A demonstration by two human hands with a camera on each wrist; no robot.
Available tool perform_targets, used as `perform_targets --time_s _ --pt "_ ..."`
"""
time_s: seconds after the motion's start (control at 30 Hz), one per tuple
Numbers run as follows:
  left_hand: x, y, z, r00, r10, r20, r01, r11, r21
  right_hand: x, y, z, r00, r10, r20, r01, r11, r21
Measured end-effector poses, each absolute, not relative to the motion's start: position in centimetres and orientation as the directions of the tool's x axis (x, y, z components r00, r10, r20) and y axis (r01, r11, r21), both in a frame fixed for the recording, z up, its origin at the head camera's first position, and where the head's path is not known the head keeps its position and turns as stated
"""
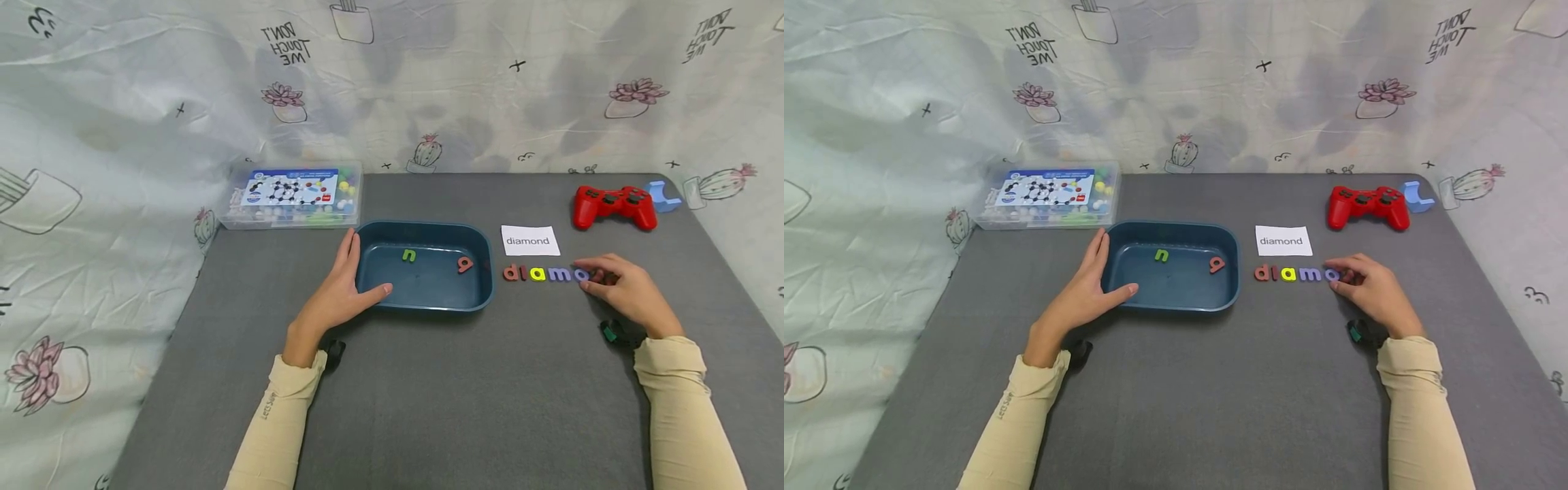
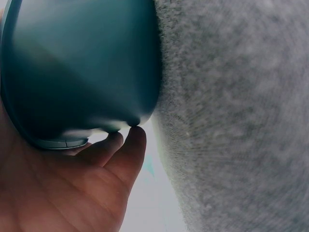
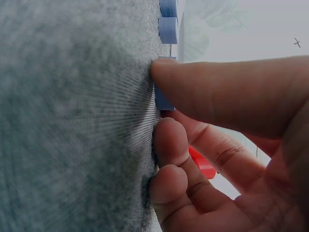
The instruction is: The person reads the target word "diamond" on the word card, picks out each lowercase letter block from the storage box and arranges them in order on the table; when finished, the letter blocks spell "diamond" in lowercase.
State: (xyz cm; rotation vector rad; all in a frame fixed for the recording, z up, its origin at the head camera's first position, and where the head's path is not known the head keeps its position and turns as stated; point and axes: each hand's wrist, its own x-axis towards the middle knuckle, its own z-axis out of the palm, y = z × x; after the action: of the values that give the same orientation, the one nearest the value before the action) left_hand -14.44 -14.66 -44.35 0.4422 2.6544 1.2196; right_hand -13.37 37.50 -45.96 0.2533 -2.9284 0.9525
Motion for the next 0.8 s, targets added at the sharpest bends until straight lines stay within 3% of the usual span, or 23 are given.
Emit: perform_targets --time_s 0.2,0.4,0.5,0.63,0.8 --pt "-14.5 -14.6 -44.5 -0.938 0.345 -0.046 0.188 0.613 0.767 -13.1 37.8 -45.6 -0.99 -0.109 0.094 -0.144 0.767 -0.626" --pt "-14.5 -14.8 -44.5 -0.939 0.34 -0.045 0.186 0.615 0.766 -13.0 37.7 -45.1 -0.99 0.052 0.132 -0.069 0.641 -0.764" --pt "-14.5 -14.8 -44.6 -0.939 0.343 -0.042 0.191 0.617 0.764 -13.1 37.2 -44.5 -0.978 0.143 0.151 -0.063 0.485 -0.872" --pt "-14.5 -14.8 -44.6 -0.938 0.343 -0.045 0.191 0.622 0.759 -13.5 36.1 -43.4 -0.958 0.228 0.173 -0.137 0.168 -0.976" --pt "-14.4 -14.8 -44.5 -0.939 0.339 -0.049 0.186 0.626 0.757 -14.4 34.1 -41.8 -0.924 0.324 0.204 -0.271 -0.179 -0.946"
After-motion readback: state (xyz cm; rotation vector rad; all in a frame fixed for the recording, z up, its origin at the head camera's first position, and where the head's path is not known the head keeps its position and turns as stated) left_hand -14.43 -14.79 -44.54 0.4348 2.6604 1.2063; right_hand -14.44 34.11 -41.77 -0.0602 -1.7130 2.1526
